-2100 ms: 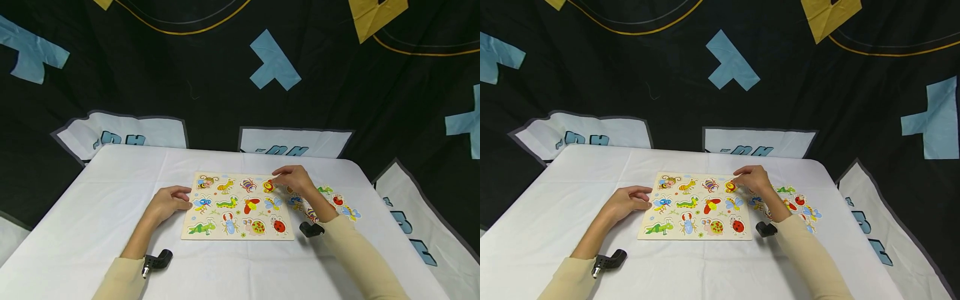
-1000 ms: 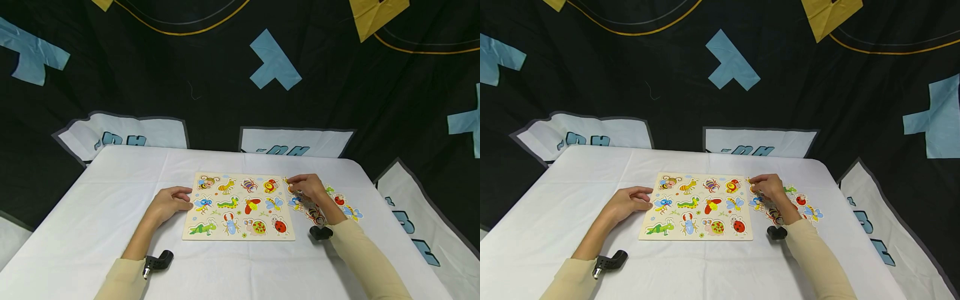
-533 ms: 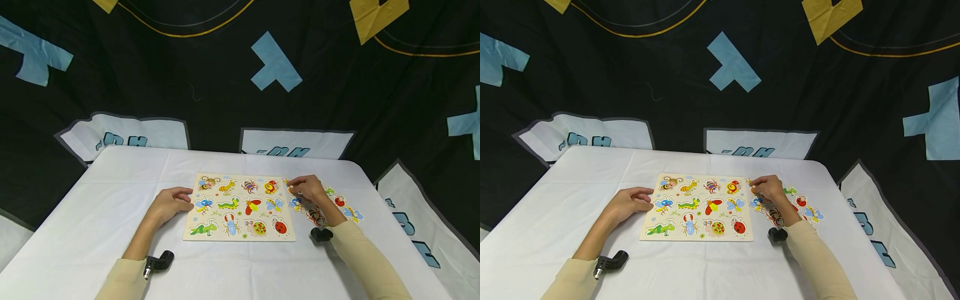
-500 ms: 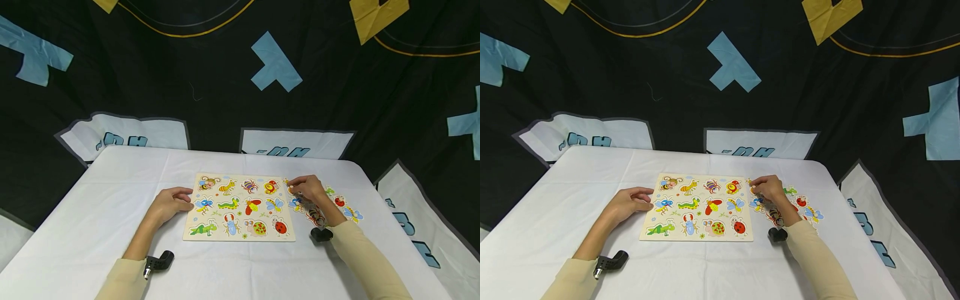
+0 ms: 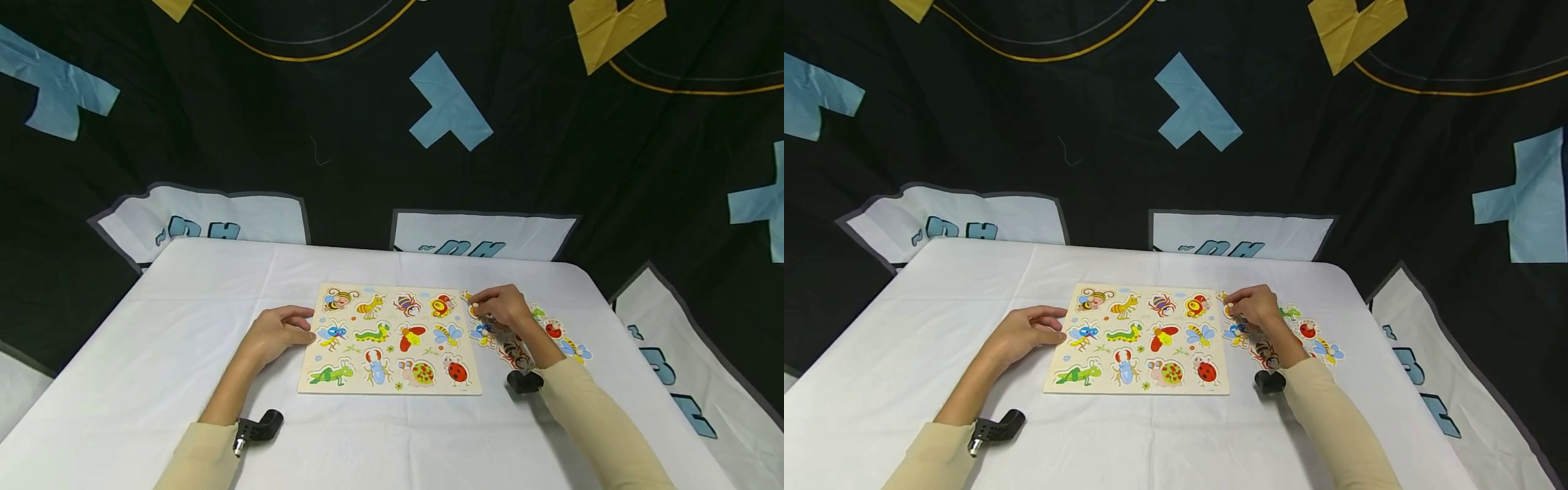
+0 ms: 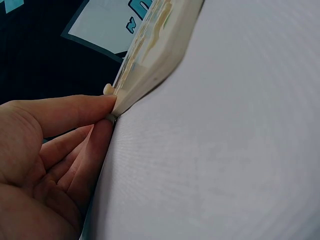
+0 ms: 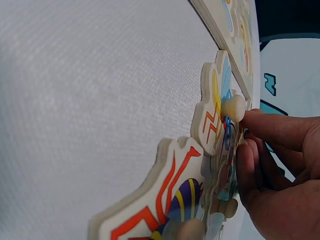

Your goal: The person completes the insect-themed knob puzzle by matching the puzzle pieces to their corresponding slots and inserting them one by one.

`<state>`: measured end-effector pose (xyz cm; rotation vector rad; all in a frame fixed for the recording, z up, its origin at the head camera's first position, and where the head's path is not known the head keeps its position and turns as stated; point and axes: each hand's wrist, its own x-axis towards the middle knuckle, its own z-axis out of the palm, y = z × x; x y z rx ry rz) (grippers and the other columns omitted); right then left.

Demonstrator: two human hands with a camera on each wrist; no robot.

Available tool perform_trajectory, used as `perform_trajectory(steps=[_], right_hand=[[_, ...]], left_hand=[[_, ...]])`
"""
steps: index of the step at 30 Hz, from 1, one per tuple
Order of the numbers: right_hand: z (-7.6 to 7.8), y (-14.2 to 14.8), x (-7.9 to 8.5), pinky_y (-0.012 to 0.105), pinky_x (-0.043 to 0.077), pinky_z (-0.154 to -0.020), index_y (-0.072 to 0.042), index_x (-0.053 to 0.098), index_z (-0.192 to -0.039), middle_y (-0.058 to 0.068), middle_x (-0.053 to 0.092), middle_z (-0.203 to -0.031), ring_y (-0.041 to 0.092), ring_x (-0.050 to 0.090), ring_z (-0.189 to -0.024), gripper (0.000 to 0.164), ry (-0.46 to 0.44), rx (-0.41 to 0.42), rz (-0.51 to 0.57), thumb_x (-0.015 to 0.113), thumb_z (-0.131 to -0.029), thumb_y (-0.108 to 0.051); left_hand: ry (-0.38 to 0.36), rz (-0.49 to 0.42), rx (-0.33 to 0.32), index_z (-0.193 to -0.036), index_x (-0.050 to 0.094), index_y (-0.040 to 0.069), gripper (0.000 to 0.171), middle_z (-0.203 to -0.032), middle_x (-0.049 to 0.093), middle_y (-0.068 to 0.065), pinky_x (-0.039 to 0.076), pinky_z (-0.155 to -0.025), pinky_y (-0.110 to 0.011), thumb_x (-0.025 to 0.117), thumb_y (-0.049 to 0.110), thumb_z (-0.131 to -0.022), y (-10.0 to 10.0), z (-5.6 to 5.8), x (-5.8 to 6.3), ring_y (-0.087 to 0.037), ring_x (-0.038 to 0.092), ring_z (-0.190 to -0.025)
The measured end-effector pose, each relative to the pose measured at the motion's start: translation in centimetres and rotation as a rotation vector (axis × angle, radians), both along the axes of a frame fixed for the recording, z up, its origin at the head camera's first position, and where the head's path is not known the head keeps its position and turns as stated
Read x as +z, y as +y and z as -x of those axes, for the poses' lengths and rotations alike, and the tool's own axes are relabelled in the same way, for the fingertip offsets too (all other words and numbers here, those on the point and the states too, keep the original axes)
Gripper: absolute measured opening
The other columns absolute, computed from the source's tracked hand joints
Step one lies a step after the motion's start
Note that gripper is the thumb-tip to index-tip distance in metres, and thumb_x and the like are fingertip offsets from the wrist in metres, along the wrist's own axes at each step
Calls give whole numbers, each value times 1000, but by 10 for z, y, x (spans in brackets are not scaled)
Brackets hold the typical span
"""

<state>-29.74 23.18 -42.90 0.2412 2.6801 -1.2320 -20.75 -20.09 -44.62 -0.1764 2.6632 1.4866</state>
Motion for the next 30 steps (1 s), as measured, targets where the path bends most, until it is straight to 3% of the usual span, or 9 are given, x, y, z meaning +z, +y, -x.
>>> perform_trajectory(steps=[8, 12, 18, 30], right_hand=[[3, -3, 6, 29, 48, -62, -14, 78, -114, 13, 69, -121, 24, 63, -87, 24, -29, -1, -5, 72, -91, -17], [3, -8, 10, 30, 48, -64, -13, 79, -113, 14, 70, -121, 24, 62, -91, 23, -2, 36, -15, 73, -90, -19], [2, -14, 11, 32, 49, -74, -10, 79, -108, 14, 73, -114, 25, 64, -94, 22, 55, 98, -3, 75, -88, -17], [1, -29, 9, 35, 46, -80, -8, 80, -102, 13, 75, -106, 26, 63, -93, 19, 86, 119, -17, 77, -84, -14]], left_hand=[[-14, 7, 0, -133, 65, 7, 56, -100, 70, -6, 43, -83, -33, 83, 17, -80, -2, 0, 1, -18, 62, -86], [-15, -1, 1, -133, 65, 7, 57, -100, 70, -6, 45, -80, -31, 83, 16, -80, -3, 0, 3, -17, 63, -85], [-19, -10, -2, -133, 65, 7, 57, -101, 70, -6, 45, -78, -30, 83, 16, -80, -2, 1, 2, -17, 63, -85], [-13, 8, -2, -133, 65, 7, 57, -99, 70, -5, 44, -80, -31, 83, 16, -80, 1, -1, 2, -18, 63, -85]])
